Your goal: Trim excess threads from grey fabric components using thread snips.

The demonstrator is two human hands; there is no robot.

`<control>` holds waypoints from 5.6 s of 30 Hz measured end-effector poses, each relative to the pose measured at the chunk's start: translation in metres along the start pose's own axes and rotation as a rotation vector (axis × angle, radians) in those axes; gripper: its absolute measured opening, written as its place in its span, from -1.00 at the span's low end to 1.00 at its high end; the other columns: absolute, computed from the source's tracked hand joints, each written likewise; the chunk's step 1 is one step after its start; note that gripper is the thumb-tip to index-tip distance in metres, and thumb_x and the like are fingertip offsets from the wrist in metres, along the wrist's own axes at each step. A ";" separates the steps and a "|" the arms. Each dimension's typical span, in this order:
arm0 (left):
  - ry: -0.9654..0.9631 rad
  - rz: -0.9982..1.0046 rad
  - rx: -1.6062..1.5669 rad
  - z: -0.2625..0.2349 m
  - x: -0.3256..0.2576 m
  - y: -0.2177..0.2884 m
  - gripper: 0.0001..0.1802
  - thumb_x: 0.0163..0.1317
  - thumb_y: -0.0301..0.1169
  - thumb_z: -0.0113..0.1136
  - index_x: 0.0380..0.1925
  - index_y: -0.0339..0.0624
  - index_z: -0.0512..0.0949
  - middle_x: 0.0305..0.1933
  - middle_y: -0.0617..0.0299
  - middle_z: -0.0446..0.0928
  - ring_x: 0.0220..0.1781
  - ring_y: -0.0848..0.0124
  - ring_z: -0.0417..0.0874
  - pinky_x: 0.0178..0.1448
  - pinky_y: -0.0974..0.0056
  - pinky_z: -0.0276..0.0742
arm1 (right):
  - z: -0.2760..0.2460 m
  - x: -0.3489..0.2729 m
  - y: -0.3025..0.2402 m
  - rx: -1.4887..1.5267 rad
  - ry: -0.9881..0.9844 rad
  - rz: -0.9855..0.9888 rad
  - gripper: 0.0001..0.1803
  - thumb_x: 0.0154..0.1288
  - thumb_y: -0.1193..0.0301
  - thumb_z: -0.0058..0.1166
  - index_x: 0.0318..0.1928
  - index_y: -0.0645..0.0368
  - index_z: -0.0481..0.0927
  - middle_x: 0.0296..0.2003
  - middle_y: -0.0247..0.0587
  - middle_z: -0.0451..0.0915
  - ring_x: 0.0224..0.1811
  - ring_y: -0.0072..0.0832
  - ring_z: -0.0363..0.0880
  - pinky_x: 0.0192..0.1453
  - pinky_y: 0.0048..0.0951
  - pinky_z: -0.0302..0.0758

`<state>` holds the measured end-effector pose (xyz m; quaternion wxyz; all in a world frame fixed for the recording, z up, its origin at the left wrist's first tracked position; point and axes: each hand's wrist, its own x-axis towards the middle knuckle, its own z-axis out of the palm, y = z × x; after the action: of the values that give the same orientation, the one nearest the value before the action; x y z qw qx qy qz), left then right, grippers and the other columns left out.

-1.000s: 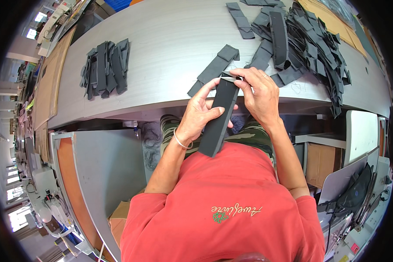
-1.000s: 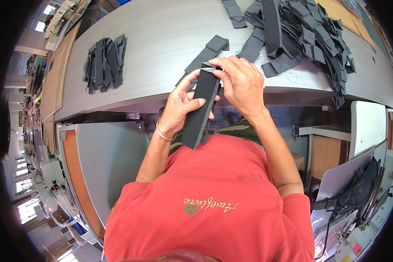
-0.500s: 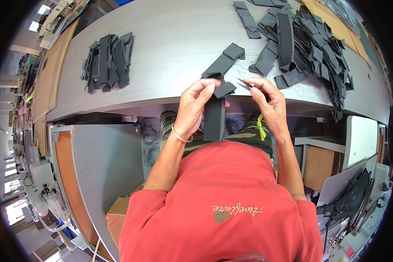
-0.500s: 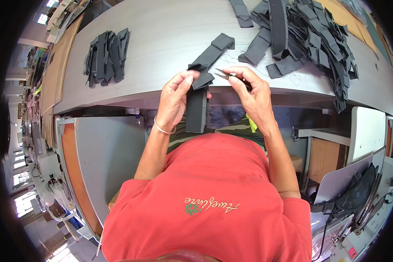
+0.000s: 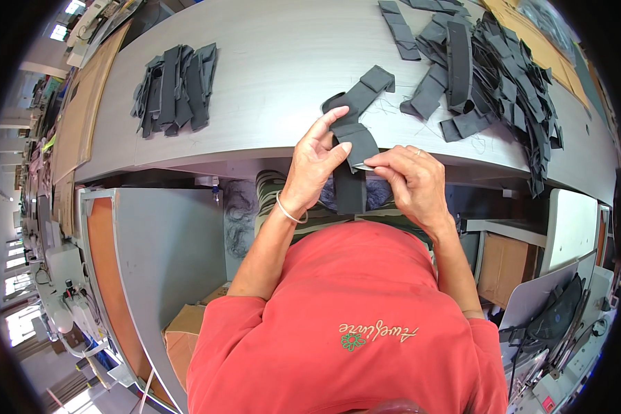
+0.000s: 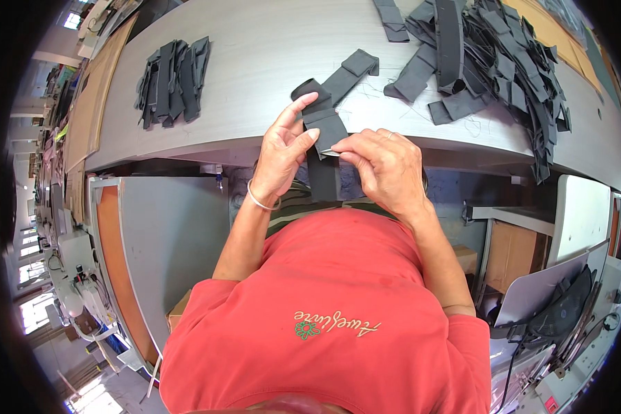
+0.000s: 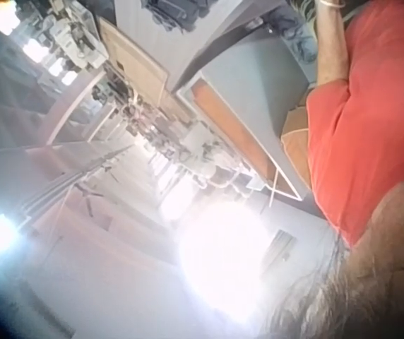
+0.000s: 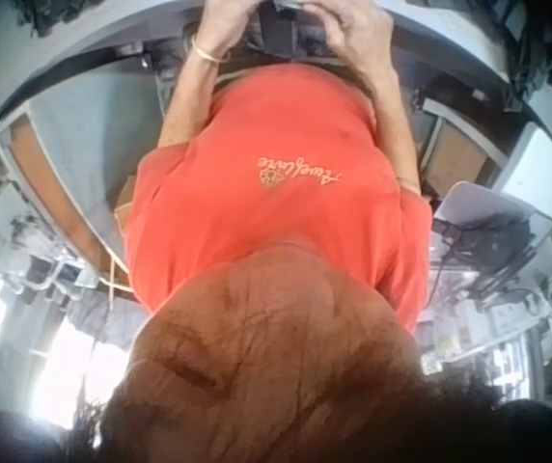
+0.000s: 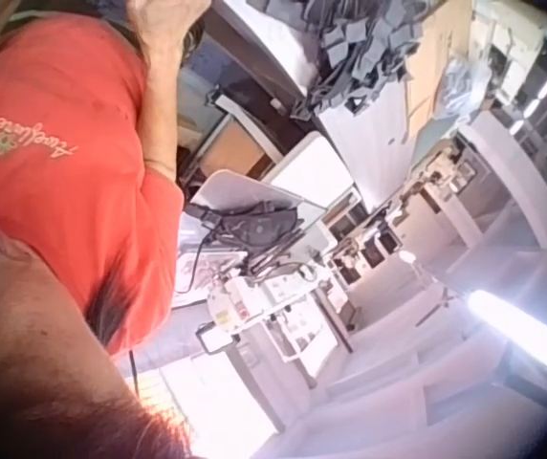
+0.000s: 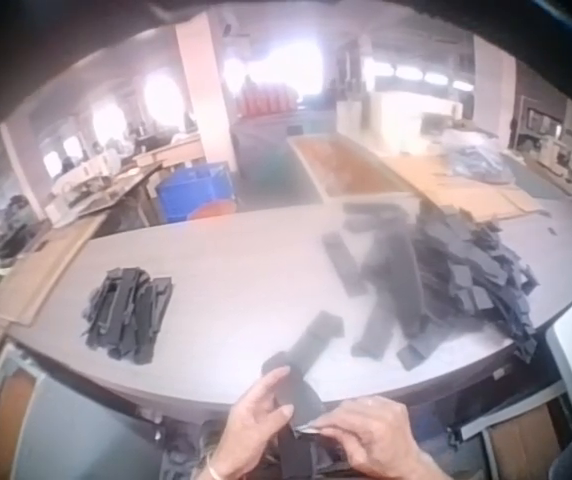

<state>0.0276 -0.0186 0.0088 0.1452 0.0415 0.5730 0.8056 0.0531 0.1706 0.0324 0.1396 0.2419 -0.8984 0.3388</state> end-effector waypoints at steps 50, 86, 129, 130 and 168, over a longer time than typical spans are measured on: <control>-0.052 -0.011 -0.191 0.001 0.001 -0.003 -0.48 0.16 -0.61 0.21 0.15 -0.28 0.36 0.02 -0.01 0.56 -0.15 0.30 0.68 -0.07 0.27 0.67 | 0.000 -0.003 0.002 0.344 0.087 0.419 -0.84 0.27 0.45 0.10 -0.16 0.12 0.66 -0.33 -0.25 0.68 -0.36 -0.48 0.62 -0.23 -0.52 0.48; -0.077 0.109 0.173 0.023 -0.012 -0.004 -0.45 0.17 -0.33 0.30 0.06 -0.29 0.28 -0.18 0.22 0.56 -0.26 0.58 0.41 -0.12 0.39 0.40 | -0.004 0.028 0.008 0.682 0.258 0.407 -0.94 0.16 0.56 0.20 -0.33 0.24 0.62 -0.48 -0.43 0.57 -0.44 -0.72 0.44 -0.36 -0.61 0.35; 0.055 -0.078 0.311 0.003 -0.003 -0.010 -0.79 0.19 -0.43 0.23 -0.59 -0.31 0.62 -0.63 0.52 0.37 -0.56 0.73 0.22 -0.50 0.49 0.07 | -0.016 0.013 0.015 -0.283 0.083 -0.151 -0.81 0.03 0.32 0.27 -0.26 -0.17 0.69 -0.56 -0.51 0.41 -0.46 -0.47 0.31 -0.33 -0.41 0.16; 0.047 -0.086 0.318 0.003 -0.003 -0.011 -0.78 0.19 -0.44 0.22 -0.60 -0.31 0.61 -0.63 0.52 0.36 -0.57 0.72 0.21 -0.51 0.48 0.07 | -0.016 0.013 0.015 -0.272 0.072 -0.145 -0.82 0.03 0.33 0.26 -0.28 -0.15 0.69 -0.57 -0.49 0.41 -0.46 -0.45 0.32 -0.33 -0.40 0.17; 0.341 0.140 0.106 0.026 -0.011 -0.021 -0.63 0.25 -0.37 0.19 -0.71 -0.24 0.41 -0.68 0.58 0.15 -0.59 0.72 0.03 -0.55 0.44 -0.11 | 0.020 -0.006 -0.004 -0.340 0.492 0.097 -0.73 0.02 0.35 0.30 -0.18 -0.10 0.68 -0.53 -0.48 0.45 -0.51 -0.50 0.42 -0.45 -0.45 0.26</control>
<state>0.0486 0.0084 -0.0004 -0.0127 -0.0481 0.6265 0.7778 0.0584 0.1568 0.0175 0.3752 0.0828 -0.8919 0.2383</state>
